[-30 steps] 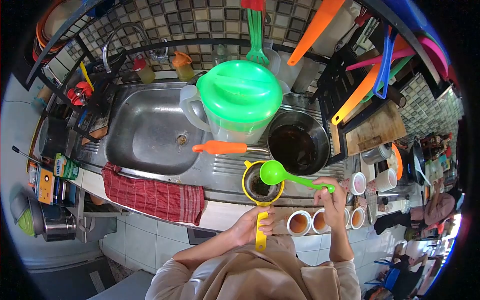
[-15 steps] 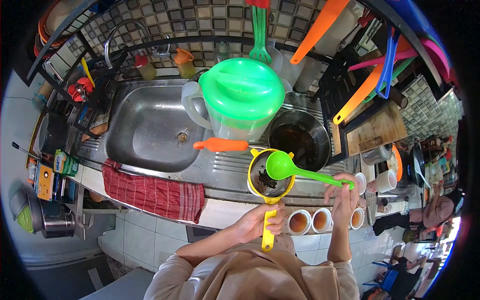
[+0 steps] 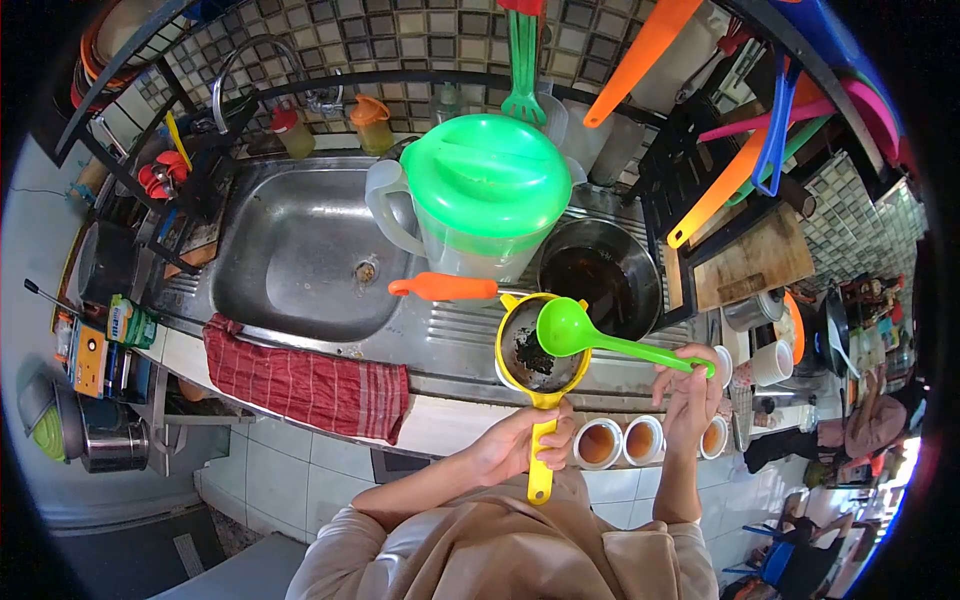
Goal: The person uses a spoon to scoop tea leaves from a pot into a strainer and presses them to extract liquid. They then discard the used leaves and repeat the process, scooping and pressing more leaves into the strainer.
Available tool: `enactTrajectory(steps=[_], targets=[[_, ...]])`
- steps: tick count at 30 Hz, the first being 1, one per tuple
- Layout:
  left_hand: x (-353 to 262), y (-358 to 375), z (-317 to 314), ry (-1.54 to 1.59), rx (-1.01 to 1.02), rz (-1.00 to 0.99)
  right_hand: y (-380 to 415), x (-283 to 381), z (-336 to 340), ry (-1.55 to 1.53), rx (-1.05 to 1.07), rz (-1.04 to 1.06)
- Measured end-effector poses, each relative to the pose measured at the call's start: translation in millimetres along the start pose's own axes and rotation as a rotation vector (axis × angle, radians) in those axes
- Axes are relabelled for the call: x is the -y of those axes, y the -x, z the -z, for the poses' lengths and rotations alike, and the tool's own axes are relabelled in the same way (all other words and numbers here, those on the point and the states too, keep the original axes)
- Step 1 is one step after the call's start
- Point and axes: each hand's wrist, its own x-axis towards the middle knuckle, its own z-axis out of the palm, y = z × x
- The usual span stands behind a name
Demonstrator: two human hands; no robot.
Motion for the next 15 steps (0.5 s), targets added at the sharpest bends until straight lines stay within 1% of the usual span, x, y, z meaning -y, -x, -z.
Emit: enactTrajectory(steps=[3,5,11,15], targets=[[-2.2,-1.0,-3.6,0.003,0.014,-0.008,-0.4,0.6,-0.4,-0.051,-0.054,0.023],[-3.6,-1.3,-5.3,0.008,0.025,-0.011,-0.5,-1.7,1.5,-0.152,-0.118,0.058],[-4.5,-1.6,-7.8,0.024,0.079,-0.005,0.5,-4.7,8.2,-0.266,-0.131,0.152],[-4.2,-1.0,-7.6,0.020,0.084,0.002,1.9,-4.1,5.0,-0.248,-0.136,0.150]])
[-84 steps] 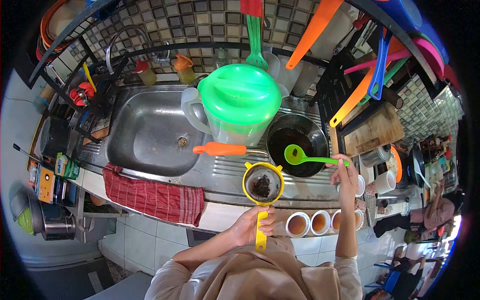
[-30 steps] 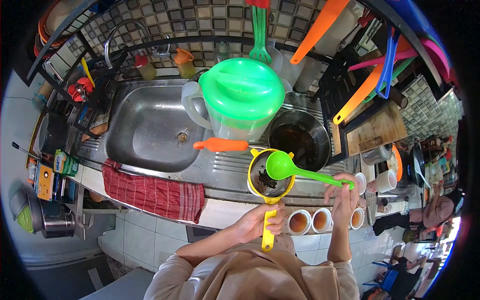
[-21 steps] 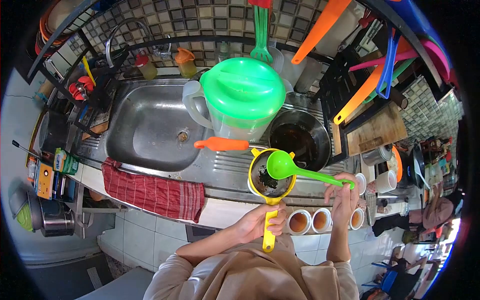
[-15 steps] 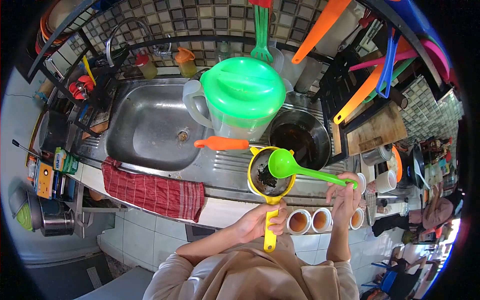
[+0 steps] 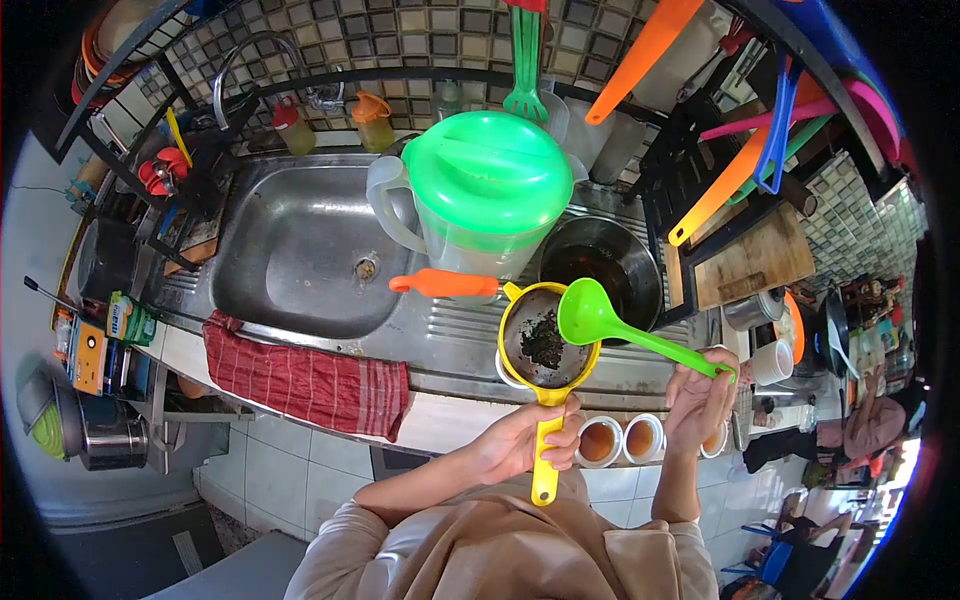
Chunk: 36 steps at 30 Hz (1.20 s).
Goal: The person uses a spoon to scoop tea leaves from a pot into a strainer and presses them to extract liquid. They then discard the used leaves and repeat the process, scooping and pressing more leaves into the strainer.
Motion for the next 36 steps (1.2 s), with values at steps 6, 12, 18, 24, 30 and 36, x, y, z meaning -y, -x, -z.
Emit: enactTrajectory(steps=[6,12,18,24,30,36], targets=[[2.7,4.8,10.2,0.027,-0.091,0.011,11.5,-2.1,-4.5,0.168,0.002,0.029],[10.4,10.5,37.1,0.133,-0.207,0.048,20.6,-7.0,-13.4,0.480,0.285,-0.160],[12.3,10.2,43.4,0.203,-0.237,0.079,3.6,-5.1,-25.2,0.658,0.526,-0.107],[14.6,10.3,46.8,0.199,-0.265,0.063,-17.9,-8.8,-35.6,0.627,0.592,0.016],[17.0,7.7,41.4,0.185,-0.315,0.026,-4.2,-19.3,-52.8,0.452,0.531,-0.067],[19.7,5.7,39.5,0.192,-0.346,-0.007,20.3,-15.1,-65.1,0.429,0.458,-0.269]])
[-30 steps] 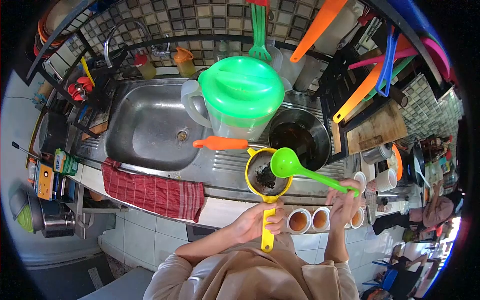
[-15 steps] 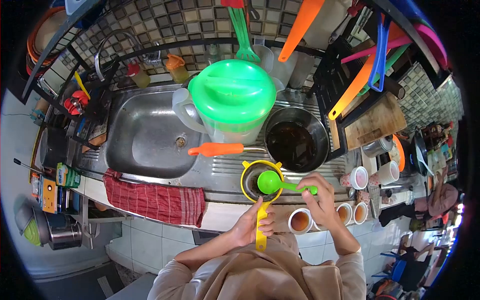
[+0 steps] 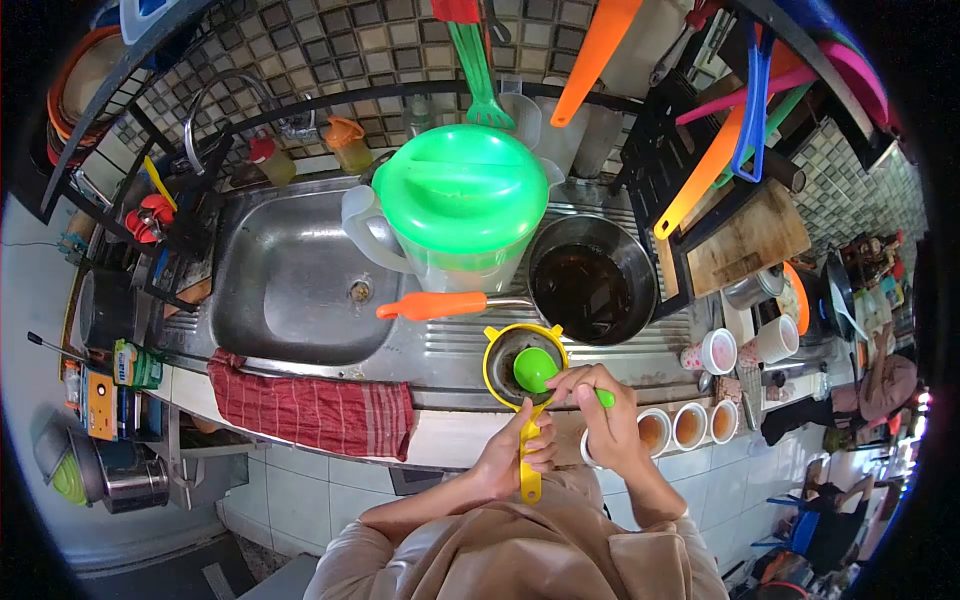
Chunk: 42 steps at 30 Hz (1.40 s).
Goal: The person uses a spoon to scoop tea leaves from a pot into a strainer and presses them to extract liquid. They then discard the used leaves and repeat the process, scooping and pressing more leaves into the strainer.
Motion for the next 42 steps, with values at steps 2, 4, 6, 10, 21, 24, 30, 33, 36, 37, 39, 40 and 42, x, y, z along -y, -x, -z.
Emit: enactTrajectory(steps=[2,4,6,10,21,24,30,33,36,37,39,40,42], targets=[[0.1,0.0,-0.7,-0.017,-0.015,0.005,0.6,0.2,-4.6,-0.016,-0.057,-0.033],[-0.8,-0.2,-0.5,-0.029,-0.012,0.002,0.3,-2.3,-5.9,-0.033,-0.115,-0.061],[-1.8,-0.6,2.4,-0.040,-0.002,0.006,-1.1,-6.0,-6.9,-0.020,-0.175,-0.055],[-1.2,-0.6,6.4,-0.067,-0.009,0.004,-1.9,-1.4,-7.9,0.015,-0.153,-0.100],[-3.8,-1.1,4.3,-0.054,-0.002,0.021,4.1,-19.4,-37.7,-0.488,-0.251,0.173],[-3.0,0.9,-2.6,-0.054,-0.111,0.020,5.5,-24.8,-45.8,-0.361,-0.303,0.185],[-0.2,-1.1,5.0,-0.084,-0.157,-0.011,-8.9,-13.4,-46.9,-0.115,-0.258,0.091],[-1.0,1.2,5.4,-0.071,-0.121,-0.011,-17.8,-13.9,-49.2,-0.103,-0.274,0.012],[-2.2,3.1,4.1,-0.090,-0.120,-0.003,-26.4,-17.8,-48.7,-0.199,-0.399,-0.051],[-3.2,2.8,4.0,-0.084,-0.135,0.004,-27.7,-18.6,-48.2,-0.195,-0.409,-0.042],[-2.5,1.3,6.5,-0.067,-0.111,0.009,-28.2,-19.8,-49.1,-0.269,-0.455,-0.066],[-1.6,1.2,7.4,-0.040,-0.094,0.011,-29.8,-13.8,-51.3,-0.339,-0.482,-0.090],[-1.8,0.3,7.1,-0.053,-0.108,0.004,-30.8,-14.5,-53.7,-0.340,-0.498,-0.068]])
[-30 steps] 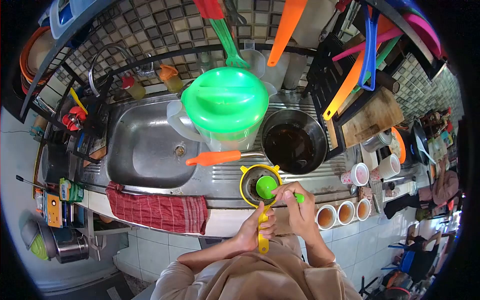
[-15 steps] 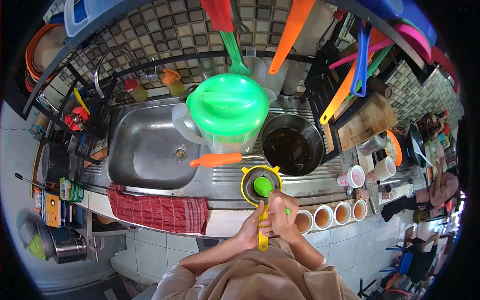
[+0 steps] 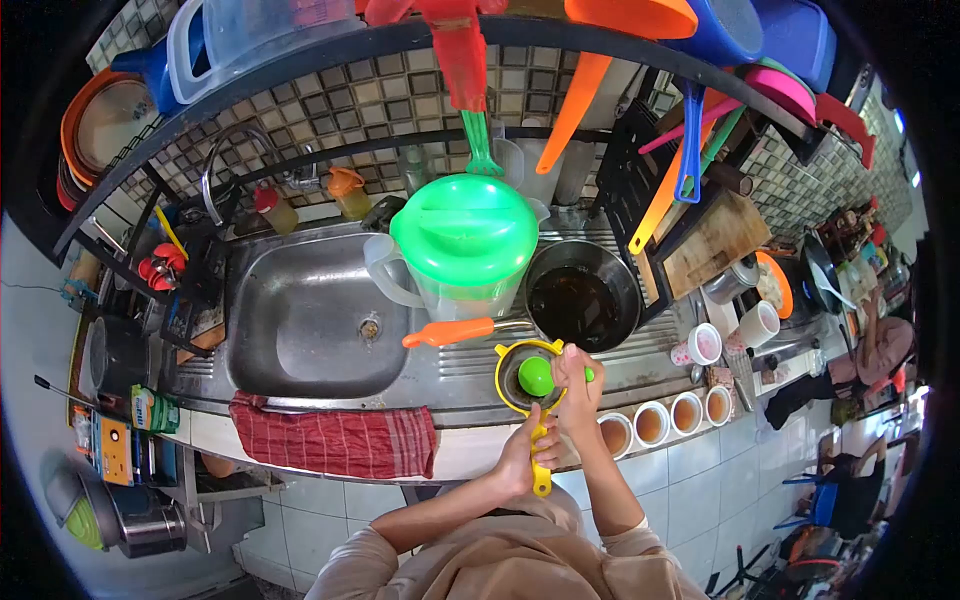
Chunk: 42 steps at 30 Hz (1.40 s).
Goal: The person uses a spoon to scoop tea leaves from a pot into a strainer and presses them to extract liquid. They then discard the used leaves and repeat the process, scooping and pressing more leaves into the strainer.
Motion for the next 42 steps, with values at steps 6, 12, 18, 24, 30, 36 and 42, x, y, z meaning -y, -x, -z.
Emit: enactTrajectory(steps=[6,12,18,24,30,36,42], targets=[[2.3,-1.1,2.6,0.000,-0.015,-0.023,2.3,-12.3,-2.4,0.083,-0.086,0.042],[3.1,-1.7,6.3,-0.013,-0.041,-0.018,2.6,-20.6,-11.5,0.141,-0.100,0.089],[2.4,0.6,6.7,-0.047,0.003,-0.064,-2.2,-22.3,-15.7,0.252,-0.129,0.134],[4.6,-0.3,8.7,-0.032,-0.003,-0.071,-5.2,-24.6,-20.4,0.295,-0.062,0.167],[5.5,0.9,-0.6,-0.063,-0.041,-0.109,-13.9,-11.7,-16.7,0.287,0.143,0.137],[9.8,-1.1,-2.2,-0.053,0.029,-0.152,-14.9,-8.6,-2.5,0.141,0.278,0.141],[12.8,-6.5,-0.5,-0.040,-0.057,-0.154,-6.3,-8.5,-0.2,0.156,0.147,0.119]])
